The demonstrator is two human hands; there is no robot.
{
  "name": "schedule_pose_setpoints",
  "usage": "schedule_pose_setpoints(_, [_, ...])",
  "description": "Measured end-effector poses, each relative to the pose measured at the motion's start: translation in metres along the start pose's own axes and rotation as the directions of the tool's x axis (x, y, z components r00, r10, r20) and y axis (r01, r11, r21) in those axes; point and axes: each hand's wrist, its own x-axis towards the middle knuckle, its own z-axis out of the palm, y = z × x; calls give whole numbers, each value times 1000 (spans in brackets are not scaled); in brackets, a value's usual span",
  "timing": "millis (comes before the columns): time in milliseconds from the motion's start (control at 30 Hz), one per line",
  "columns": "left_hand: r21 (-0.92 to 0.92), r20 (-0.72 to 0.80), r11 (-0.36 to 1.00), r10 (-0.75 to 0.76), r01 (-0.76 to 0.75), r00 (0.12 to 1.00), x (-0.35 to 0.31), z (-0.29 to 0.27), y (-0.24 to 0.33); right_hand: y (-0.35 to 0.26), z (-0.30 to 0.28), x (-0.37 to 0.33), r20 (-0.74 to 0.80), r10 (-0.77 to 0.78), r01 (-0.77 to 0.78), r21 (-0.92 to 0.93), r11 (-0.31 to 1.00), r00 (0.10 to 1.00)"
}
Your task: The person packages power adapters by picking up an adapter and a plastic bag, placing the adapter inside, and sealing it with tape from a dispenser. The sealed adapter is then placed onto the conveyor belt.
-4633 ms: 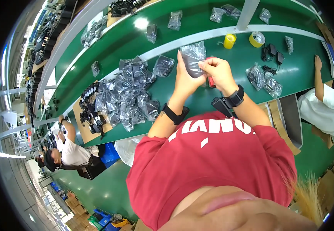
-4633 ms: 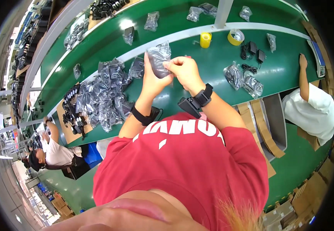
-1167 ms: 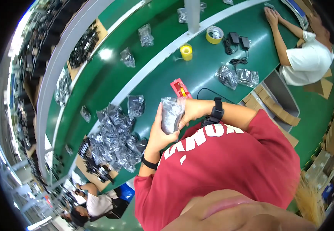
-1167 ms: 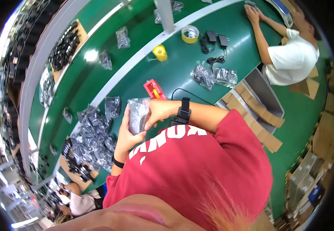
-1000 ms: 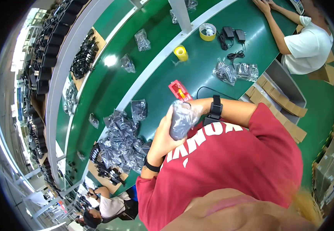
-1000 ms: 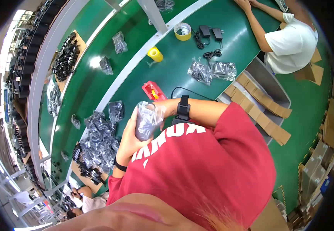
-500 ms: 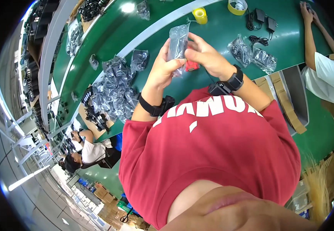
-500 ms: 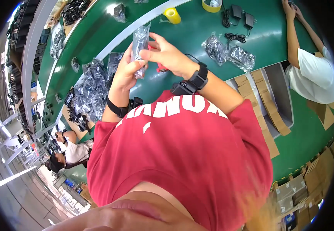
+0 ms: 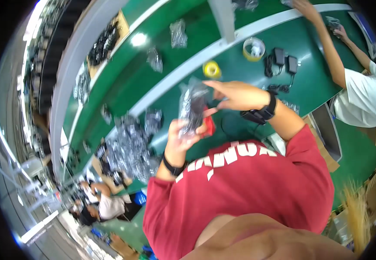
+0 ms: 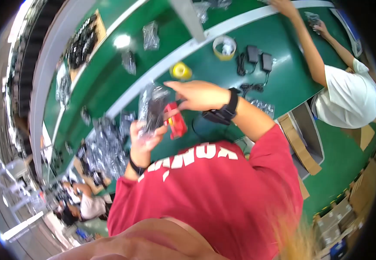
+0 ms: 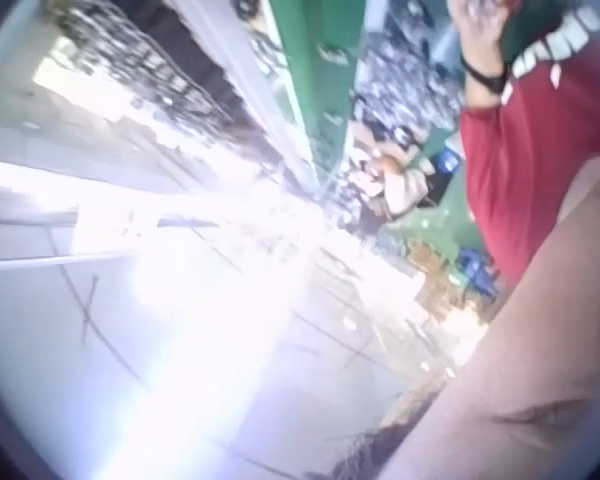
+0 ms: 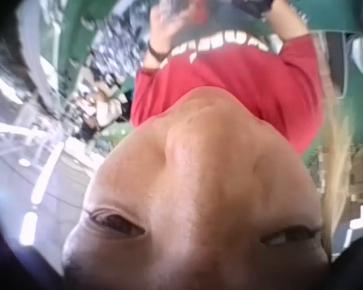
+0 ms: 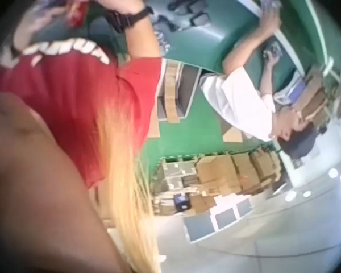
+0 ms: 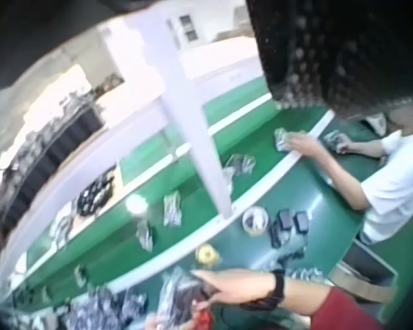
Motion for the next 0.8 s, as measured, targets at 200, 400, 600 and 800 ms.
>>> schedule_pose_setpoints(200, [989,-27,111,788,-99,615,47,-68,148,135,-171,36,-820,116,-425,-165,890,561])
schedule_pose_setpoints(400, [606,-211,54,973,794,94,112,-165,254,266,-252,113,-910,332,-796,4,605,248])
schedule_pose_setpoints(600, [715,282,-453,884,533,373,138,-100,201,314,-262,123,-870,463,-753,188,630,170])
schedule_pose_setpoints(800, [706,498,-670,700,230,513,98,-29,119,233,-238,62,-674,664,-298,594,747,323])
